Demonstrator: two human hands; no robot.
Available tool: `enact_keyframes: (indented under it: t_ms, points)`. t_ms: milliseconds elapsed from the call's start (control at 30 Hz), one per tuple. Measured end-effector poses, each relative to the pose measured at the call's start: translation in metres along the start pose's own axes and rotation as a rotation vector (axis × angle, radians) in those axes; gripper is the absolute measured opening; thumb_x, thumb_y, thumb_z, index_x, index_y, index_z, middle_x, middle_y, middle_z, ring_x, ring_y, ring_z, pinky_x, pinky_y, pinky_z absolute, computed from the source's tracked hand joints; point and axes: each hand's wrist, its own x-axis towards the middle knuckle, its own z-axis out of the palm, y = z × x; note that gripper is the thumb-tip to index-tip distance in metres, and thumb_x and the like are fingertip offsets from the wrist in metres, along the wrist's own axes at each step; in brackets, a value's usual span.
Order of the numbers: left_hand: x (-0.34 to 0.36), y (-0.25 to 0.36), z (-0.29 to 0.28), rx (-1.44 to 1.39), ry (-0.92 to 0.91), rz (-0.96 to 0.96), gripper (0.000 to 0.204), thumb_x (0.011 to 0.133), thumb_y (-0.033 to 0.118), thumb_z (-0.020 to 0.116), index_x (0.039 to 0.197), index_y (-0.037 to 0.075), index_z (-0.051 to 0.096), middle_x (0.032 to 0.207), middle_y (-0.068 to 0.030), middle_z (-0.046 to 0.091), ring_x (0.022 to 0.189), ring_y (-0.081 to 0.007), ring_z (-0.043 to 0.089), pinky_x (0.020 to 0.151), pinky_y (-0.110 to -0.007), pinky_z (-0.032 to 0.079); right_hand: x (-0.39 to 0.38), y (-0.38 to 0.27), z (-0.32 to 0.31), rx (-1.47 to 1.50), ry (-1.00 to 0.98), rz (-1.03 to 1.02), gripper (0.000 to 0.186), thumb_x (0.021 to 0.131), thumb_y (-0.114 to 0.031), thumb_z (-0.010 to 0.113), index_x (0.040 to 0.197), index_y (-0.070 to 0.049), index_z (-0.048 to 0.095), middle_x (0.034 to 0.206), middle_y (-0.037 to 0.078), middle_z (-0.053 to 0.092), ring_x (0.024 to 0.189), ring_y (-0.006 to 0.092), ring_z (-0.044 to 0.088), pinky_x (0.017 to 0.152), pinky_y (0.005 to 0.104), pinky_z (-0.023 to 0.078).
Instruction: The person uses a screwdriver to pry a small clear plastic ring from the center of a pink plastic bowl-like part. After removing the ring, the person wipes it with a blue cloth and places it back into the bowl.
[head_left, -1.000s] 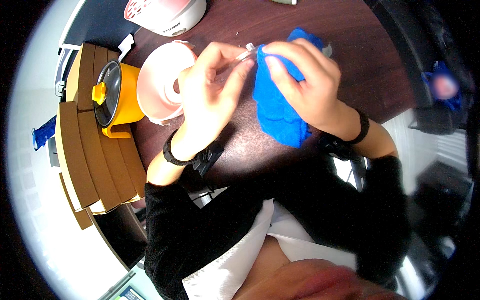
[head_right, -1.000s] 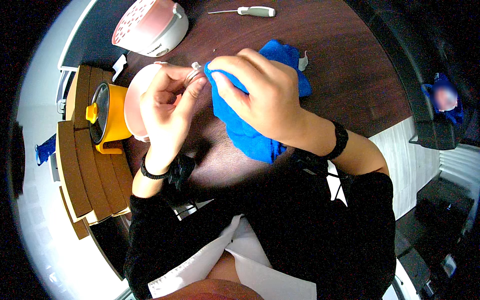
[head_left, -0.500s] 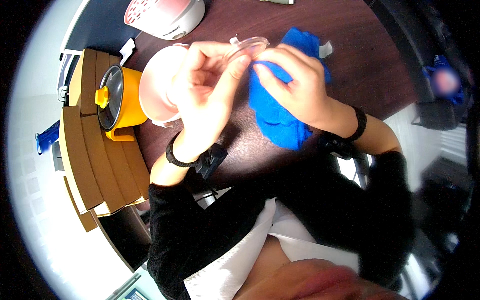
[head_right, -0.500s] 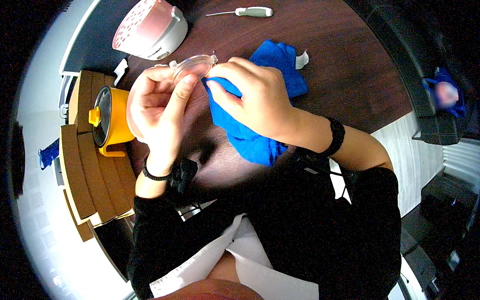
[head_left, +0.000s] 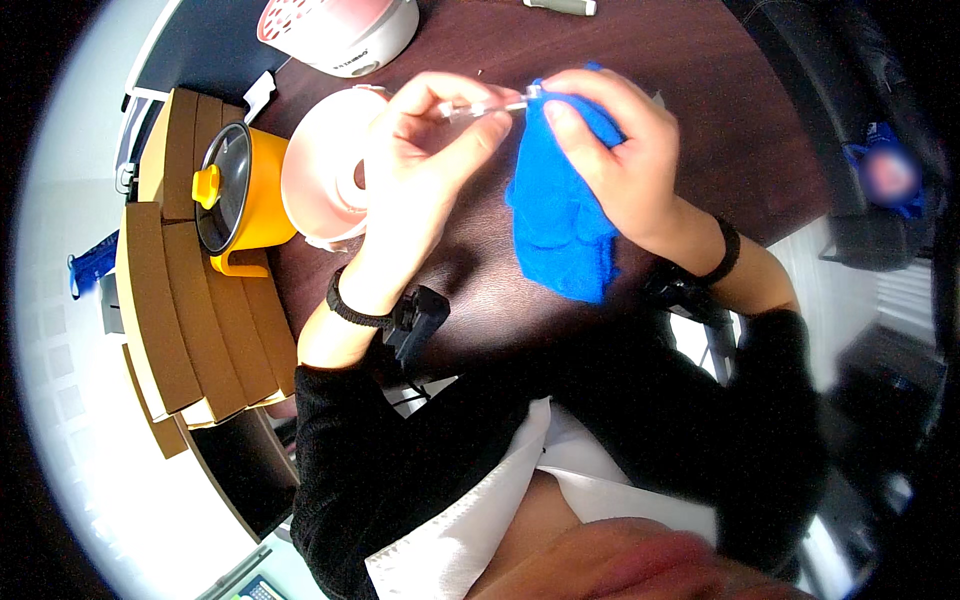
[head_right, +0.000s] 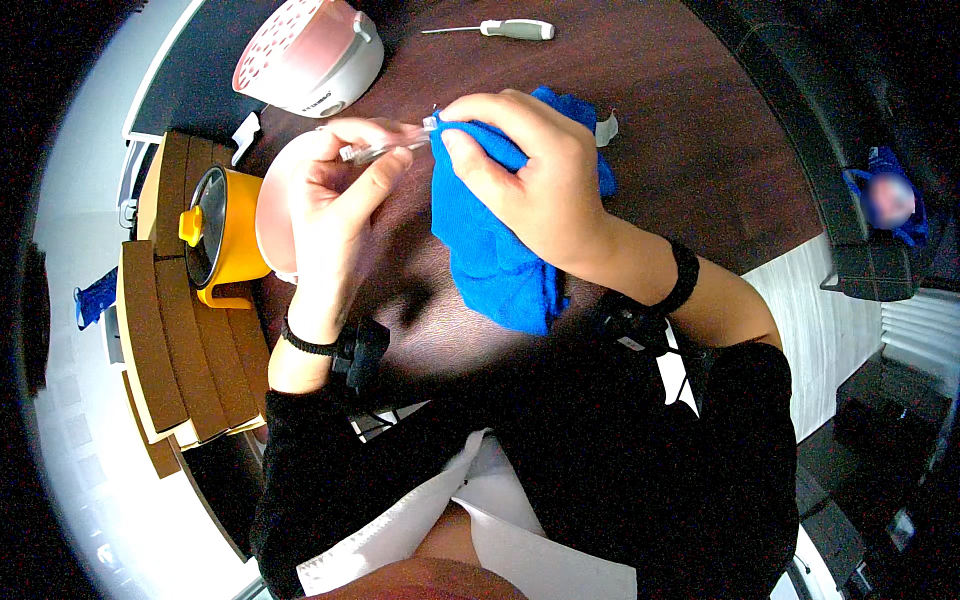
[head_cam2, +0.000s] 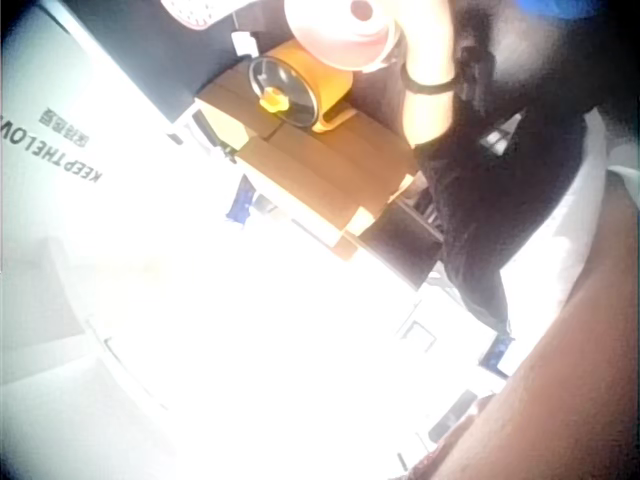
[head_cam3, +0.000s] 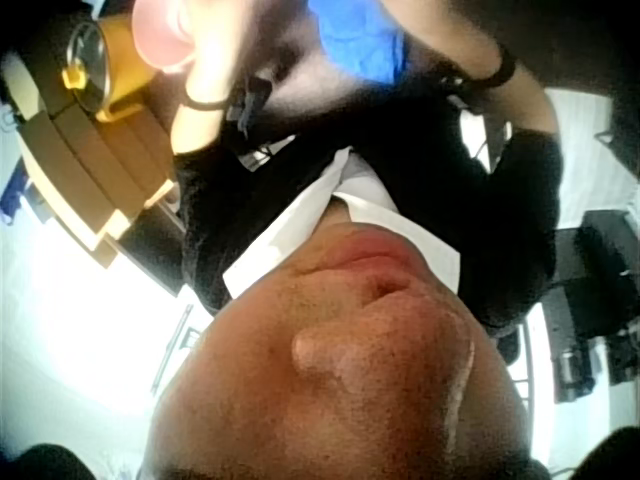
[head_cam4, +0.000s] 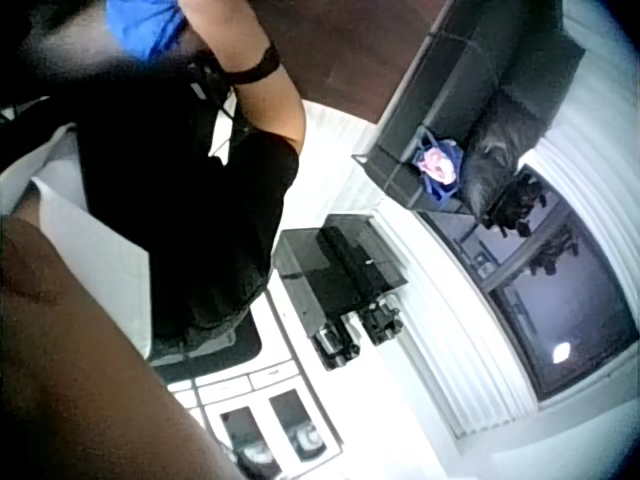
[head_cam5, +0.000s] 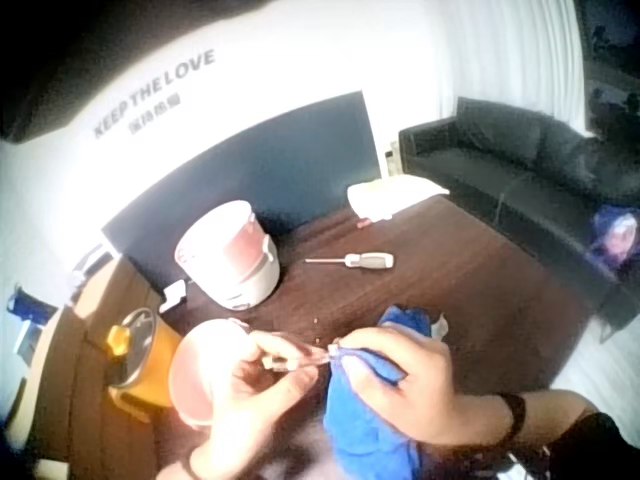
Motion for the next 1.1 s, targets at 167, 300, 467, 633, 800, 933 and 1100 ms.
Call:
enact_keyframes:
  t_ms: [167,300,467,633,800,933,1100]
  points:
    - [0.0,-0.001,-0.002,0.326,-0.072,-0.134,0.013,0.076,0.003,0.065,0.087,0.001,0.061,0.084,-0.0034,0.064,0.079,-0.0072,0.059,0.072,-0.021,0.046,0.003,-0.001,-0.004,0.015,-0.022,-0.005,0.013,0.075,-0.003,0.065,0.087,-0.001,0.061,0.077,0.012,0.062,0.069,0.0226,0.063,0.06,0.029,0.048]
    - [-0.001,0.0,0.004,0.35,-0.005,-0.074,0.011,0.077,0.002,0.065,0.086,0.0,0.06,0.082,-0.004,0.064,0.077,-0.0068,0.058,0.071,-0.021,0.047,0.001,-0.002,-0.002,-0.024,-0.039,-0.096,0.014,0.074,-0.003,0.066,0.087,-0.002,0.061,0.076,0.011,0.062,0.067,0.0233,0.062,0.059,0.0298,0.047]
    - [-0.003,0.002,0.004,0.307,0.073,0.014,0.009,0.079,0.001,0.065,0.085,-0.001,0.059,0.083,-0.0064,0.065,0.076,-0.0082,0.059,0.071,-0.021,0.048,-0.001,-0.002,-0.001,-0.061,-0.033,-0.102,0.015,0.073,-0.003,0.066,0.087,-0.003,0.061,0.074,0.011,0.061,0.065,0.0245,0.061,0.056,0.0313,0.047]
    - [-0.005,0.0,0.002,0.26,0.097,0.101,0.011,0.078,0.0,0.066,0.086,0.0,0.059,0.084,-0.007,0.065,0.077,-0.009,0.06,0.071,-0.021,0.048,-0.004,0.004,0.003,-0.17,-0.093,-0.075,0.015,0.074,-0.01,0.067,0.087,-0.005,0.061,0.073,0.011,0.059,0.062,0.0265,0.06,0.052,0.0333,0.046]
    - [-0.009,0.016,0.004,0.287,0.016,0.262,0.015,0.08,-0.001,0.065,0.092,0.0,0.057,0.088,-0.0083,0.065,0.081,-0.01,0.061,0.073,-0.021,0.048,-0.012,0.013,0.012,-0.191,-0.141,-0.039,0.013,0.075,-0.014,0.066,0.084,-0.006,0.062,0.076,0.011,0.061,0.065,0.028,0.061,0.054,0.0335,0.048]
    - [0.003,0.01,-0.009,0.038,0.077,0.151,0.027,0.082,-0.005,0.059,0.106,-0.002,0.05,0.096,-0.0116,0.064,0.087,-0.015,0.062,0.081,-0.024,0.049,-0.004,0.008,0.009,-0.091,-0.11,-0.003,0.013,0.074,-0.009,0.067,0.085,-0.004,0.062,0.076,0.011,0.061,0.067,0.0262,0.062,0.057,0.0316,0.048]
    - [0.004,0.001,-0.002,-0.103,0.069,0.03,0.024,0.083,-0.003,0.059,0.105,-0.004,0.052,0.098,-0.0113,0.063,0.087,-0.0149,0.062,0.083,-0.025,0.049,-0.007,0.002,0.007,-0.033,-0.104,0.016,0.014,0.073,-0.004,0.067,0.086,-0.003,0.062,0.077,0.011,0.063,0.069,0.0239,0.063,0.06,0.0294,0.049]
